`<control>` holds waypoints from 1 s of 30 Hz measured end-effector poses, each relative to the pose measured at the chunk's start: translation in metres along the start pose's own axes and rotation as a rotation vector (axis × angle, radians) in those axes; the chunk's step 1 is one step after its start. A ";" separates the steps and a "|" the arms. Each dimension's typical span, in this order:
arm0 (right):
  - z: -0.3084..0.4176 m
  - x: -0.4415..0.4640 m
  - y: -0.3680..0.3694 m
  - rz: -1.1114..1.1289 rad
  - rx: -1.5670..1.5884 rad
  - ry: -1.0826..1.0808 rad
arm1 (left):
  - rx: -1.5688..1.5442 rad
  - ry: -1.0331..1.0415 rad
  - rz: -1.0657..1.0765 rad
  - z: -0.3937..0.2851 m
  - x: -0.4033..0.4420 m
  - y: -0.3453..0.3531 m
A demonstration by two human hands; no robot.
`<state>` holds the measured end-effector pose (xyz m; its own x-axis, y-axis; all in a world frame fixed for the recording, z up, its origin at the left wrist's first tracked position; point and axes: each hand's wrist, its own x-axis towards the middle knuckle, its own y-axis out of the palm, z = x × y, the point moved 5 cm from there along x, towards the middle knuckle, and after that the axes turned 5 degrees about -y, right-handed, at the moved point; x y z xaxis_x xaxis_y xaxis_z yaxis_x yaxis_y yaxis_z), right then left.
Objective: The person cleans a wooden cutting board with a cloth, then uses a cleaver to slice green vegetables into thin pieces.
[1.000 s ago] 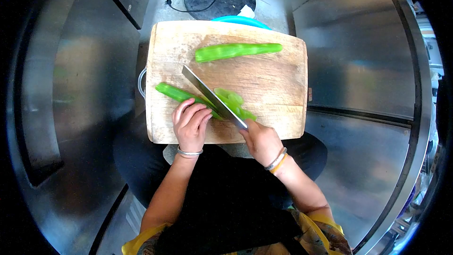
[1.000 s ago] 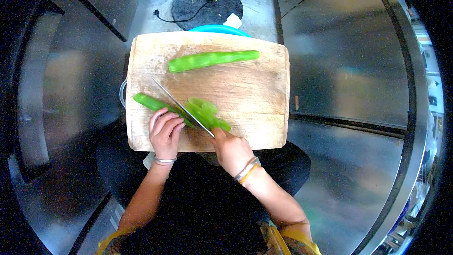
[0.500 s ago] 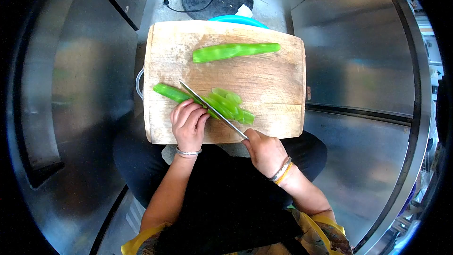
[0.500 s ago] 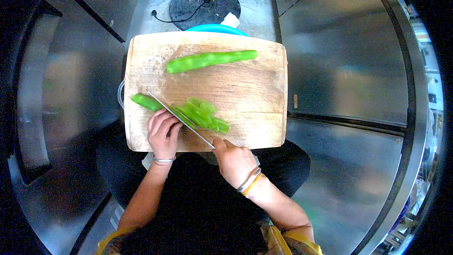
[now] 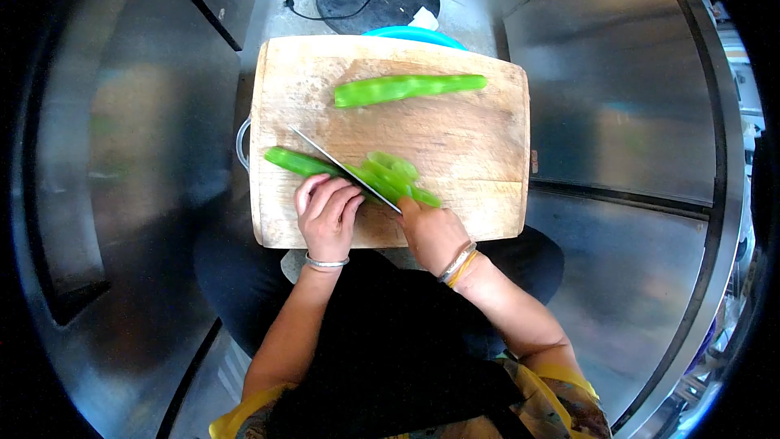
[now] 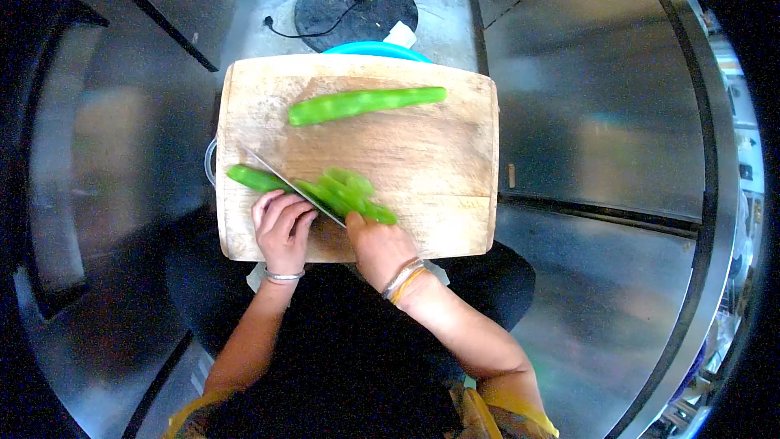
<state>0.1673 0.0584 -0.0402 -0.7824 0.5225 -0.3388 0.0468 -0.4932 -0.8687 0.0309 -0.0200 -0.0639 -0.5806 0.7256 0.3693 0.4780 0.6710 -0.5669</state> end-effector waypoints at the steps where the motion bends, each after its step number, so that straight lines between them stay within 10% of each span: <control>1: 0.000 0.000 0.001 0.015 0.013 0.007 | 0.025 0.000 0.013 -0.001 0.000 -0.002; 30: 0.007 -0.027 -0.022 -0.019 0.123 -0.017 | -0.037 0.000 -0.027 0.006 0.004 -0.005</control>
<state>0.1828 0.0505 -0.0092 -0.7931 0.5209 -0.3156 -0.0437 -0.5655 -0.8236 0.0221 -0.0212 -0.0642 -0.5935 0.7073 0.3841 0.4861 0.6954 -0.5293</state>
